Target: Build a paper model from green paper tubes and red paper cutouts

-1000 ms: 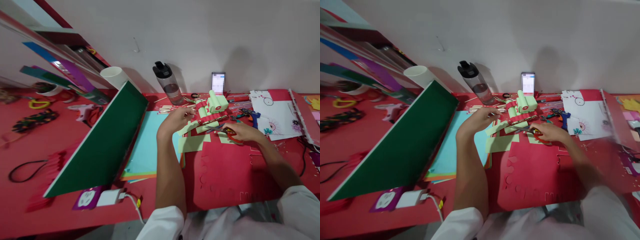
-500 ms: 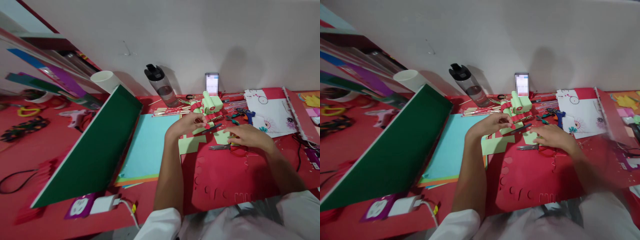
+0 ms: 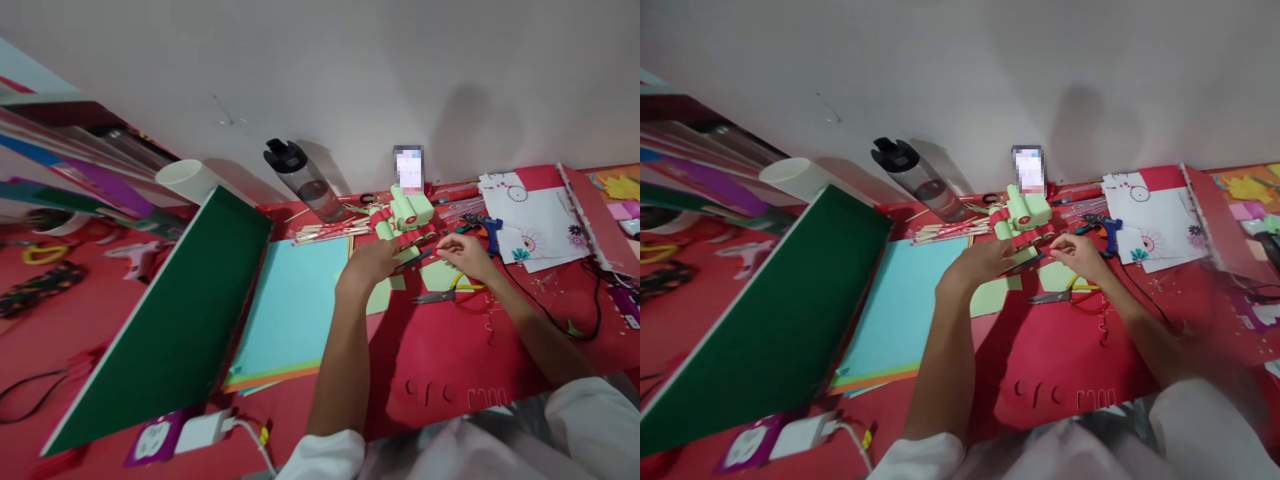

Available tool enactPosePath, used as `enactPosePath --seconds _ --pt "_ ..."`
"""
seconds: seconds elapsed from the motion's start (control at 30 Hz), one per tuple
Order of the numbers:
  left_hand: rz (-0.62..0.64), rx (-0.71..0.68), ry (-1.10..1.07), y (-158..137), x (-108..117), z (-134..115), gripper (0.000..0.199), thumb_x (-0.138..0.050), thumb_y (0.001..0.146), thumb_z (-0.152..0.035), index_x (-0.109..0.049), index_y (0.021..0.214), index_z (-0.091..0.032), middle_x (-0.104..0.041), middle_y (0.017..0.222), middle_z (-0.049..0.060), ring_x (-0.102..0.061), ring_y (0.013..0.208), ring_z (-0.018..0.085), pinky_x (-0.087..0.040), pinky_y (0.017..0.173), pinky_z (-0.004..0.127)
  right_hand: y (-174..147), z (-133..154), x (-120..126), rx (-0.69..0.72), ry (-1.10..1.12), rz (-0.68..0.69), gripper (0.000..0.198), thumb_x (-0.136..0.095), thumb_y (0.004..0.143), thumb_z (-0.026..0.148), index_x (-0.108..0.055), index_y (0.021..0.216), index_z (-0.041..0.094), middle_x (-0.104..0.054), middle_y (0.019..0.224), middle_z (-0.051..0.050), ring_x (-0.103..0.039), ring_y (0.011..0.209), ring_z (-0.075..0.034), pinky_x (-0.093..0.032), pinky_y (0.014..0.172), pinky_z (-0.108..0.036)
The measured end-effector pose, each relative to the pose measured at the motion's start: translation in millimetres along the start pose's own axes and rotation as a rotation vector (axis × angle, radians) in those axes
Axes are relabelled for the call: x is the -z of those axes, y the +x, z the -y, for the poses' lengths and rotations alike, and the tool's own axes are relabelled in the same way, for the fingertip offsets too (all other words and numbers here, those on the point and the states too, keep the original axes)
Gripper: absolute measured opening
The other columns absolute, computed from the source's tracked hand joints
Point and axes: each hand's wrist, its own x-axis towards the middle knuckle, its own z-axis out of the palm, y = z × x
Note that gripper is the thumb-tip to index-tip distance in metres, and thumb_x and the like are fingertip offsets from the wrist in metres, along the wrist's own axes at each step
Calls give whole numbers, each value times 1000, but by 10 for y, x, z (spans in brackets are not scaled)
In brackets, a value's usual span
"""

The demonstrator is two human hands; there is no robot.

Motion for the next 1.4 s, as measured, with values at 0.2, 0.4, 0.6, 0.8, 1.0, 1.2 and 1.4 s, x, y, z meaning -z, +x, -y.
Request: enactPosePath --seconds 0.2,0.4,0.6,0.8,1.0,1.2,1.4 --pt "51 184 154 54 -95 33 23 -64 89 -31 -69 109 -22 -76 100 14 -73 94 34 -52 79 39 178 220 294 136 -97 52 13 -72 86 33 -72 89 20 -75 92 -4 -68 81 -19 -55 74 -34" --pt "-23 123 168 191 -294 231 18 -75 77 -33 -70 91 -23 -76 88 14 -70 80 32 -50 68 36 254 267 398 117 -77 80 14 -74 86 32 -71 94 21 -75 94 -4 -67 80 -18 -56 72 -34" --pt "-9 86 152 177 -253 365 14 -74 72 -30 -66 81 -23 -68 68 5 -58 59 19 -40 57 26 261 288 574 156 -100 89 11 -74 86 30 -73 92 20 -76 97 -4 -70 87 -19 -56 79 -36" --pt "48 113 42 -74 10 307 16 -65 84 -41 -65 83 -25 -70 76 5 -61 62 23 -37 57 29 199 325 718 177 -138 95 12 -74 88 32 -75 93 21 -78 99 -5 -71 93 -22 -57 89 -40" --pt "18 -193 -282 -125 136 303 23 -61 90 -43 -58 81 -22 -65 79 3 -59 70 20 -41 60 28 224 254 532 228 6 127 11 -76 90 32 -75 93 22 -79 108 -6 -72 106 -24 -57 97 -44" --pt "70 -437 -576 111 -53 112 30 -62 94 -50 -58 101 -20 -66 93 4 -60 79 19 -49 71 30 154 379 276 313 187 36 6 -77 87 28 -74 89 24 -81 108 -5 -73 105 -23 -60 87 -41" --pt "148 -603 -642 271 -284 -134 31 -65 94 -44 -63 114 -20 -69 114 7 -64 100 24 -54 86 35 76 501 221 321 86 28 3 -74 90 26 -75 91 24 -81 109 -4 -75 102 -21 -62 82 -37"
